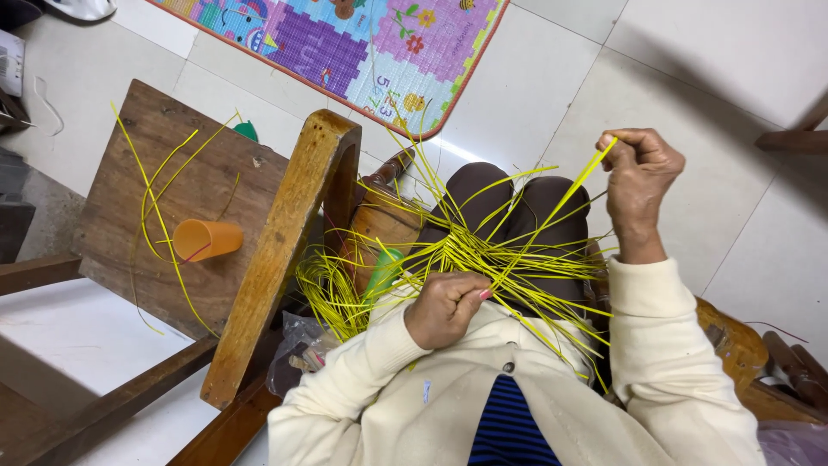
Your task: Weaving yellow flexible strands together by hand to create a woven structure
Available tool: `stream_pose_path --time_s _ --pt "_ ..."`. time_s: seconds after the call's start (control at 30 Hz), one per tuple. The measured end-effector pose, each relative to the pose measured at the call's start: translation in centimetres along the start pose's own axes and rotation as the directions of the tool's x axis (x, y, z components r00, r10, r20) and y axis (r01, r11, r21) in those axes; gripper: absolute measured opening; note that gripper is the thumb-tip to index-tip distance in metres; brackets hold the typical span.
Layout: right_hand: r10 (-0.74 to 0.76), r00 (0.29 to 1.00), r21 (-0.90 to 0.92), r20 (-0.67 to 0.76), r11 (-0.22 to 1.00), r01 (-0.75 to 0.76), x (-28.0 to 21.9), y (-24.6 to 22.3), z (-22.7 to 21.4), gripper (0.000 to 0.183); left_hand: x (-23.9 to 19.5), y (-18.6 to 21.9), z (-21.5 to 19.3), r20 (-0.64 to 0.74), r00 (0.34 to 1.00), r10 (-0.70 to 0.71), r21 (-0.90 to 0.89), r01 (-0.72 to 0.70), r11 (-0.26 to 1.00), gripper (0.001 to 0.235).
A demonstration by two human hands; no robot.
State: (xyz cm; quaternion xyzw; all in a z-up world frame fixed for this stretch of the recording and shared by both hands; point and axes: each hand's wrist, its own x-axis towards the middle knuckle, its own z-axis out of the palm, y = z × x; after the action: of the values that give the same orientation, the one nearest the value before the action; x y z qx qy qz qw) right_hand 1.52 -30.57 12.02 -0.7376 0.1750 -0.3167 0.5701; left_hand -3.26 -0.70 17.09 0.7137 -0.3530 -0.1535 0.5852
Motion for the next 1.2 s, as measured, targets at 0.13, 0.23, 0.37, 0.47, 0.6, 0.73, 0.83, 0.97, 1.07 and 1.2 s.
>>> stream_pose_path --time_s 0.13,0.23,0.37,0.47,0.6,0.73,0.83,0.97,1.07,1.2 --pt "0.019 1.0 0.095 0.024 0.995 -0.021 -1.0 1.0 1.0 0.005 1.4 -0.6 -2.0 0.07 0.995 -0.077 -0.172 0.088 0.981 0.019" --pt "0.133 0.984 0.128 0.121 0.981 -0.148 -3.7 -0.8 3.4 0.006 4.4 -1.1 -4.6 0.008 0.997 -0.075 -0.07 0.075 0.995 0.03" --pt "0.156 0.928 0.233 0.338 0.942 -0.243 -7.0 -2.7 6.0 0.004 5.8 -5.3 -1.5 -0.191 0.957 -0.218 -0.07 0.209 0.975 0.027" --pt "0.118 0.912 0.257 0.392 0.938 -0.232 -8.2 -1.9 6.3 0.003 5.9 -8.6 2.0 -0.22 0.918 -0.329 -0.308 0.254 0.917 0.023" --pt "0.097 0.912 0.303 0.399 0.925 -0.231 -8.2 -1.9 6.0 0.004 5.8 -9.5 3.7 -0.172 0.853 -0.493 -0.657 0.273 0.702 0.019" --pt "0.146 0.903 0.377 0.404 0.873 -0.31 -8.4 -2.7 6.2 0.005 6.3 -8.5 0.9 -0.218 0.885 -0.412 -0.479 0.271 0.835 0.011" --pt "0.295 0.89 0.508 0.349 0.738 -0.444 -8.0 -1.4 5.9 0.007 7.1 -4.4 -3.5 -0.239 0.959 -0.152 0.066 0.173 0.983 0.014" --pt "0.496 0.82 0.534 0.284 0.629 -0.566 -6.1 -0.6 5.2 0.01 6.8 -2.4 -6.1 -0.26 0.961 0.096 0.465 0.037 0.885 0.011" --pt "0.538 0.713 0.221 0.45 0.706 -0.672 -6.9 -1.0 5.1 0.015 5.1 -3.9 -5.0 -0.22 0.975 0.033 0.408 0.062 0.911 0.008" --pt "0.384 0.35 -0.134 0.854 0.813 -0.566 -9.5 -0.8 5.9 0.013 2.2 -9.4 -2.4 -0.227 0.959 -0.169 0.388 0.248 0.888 0.004"
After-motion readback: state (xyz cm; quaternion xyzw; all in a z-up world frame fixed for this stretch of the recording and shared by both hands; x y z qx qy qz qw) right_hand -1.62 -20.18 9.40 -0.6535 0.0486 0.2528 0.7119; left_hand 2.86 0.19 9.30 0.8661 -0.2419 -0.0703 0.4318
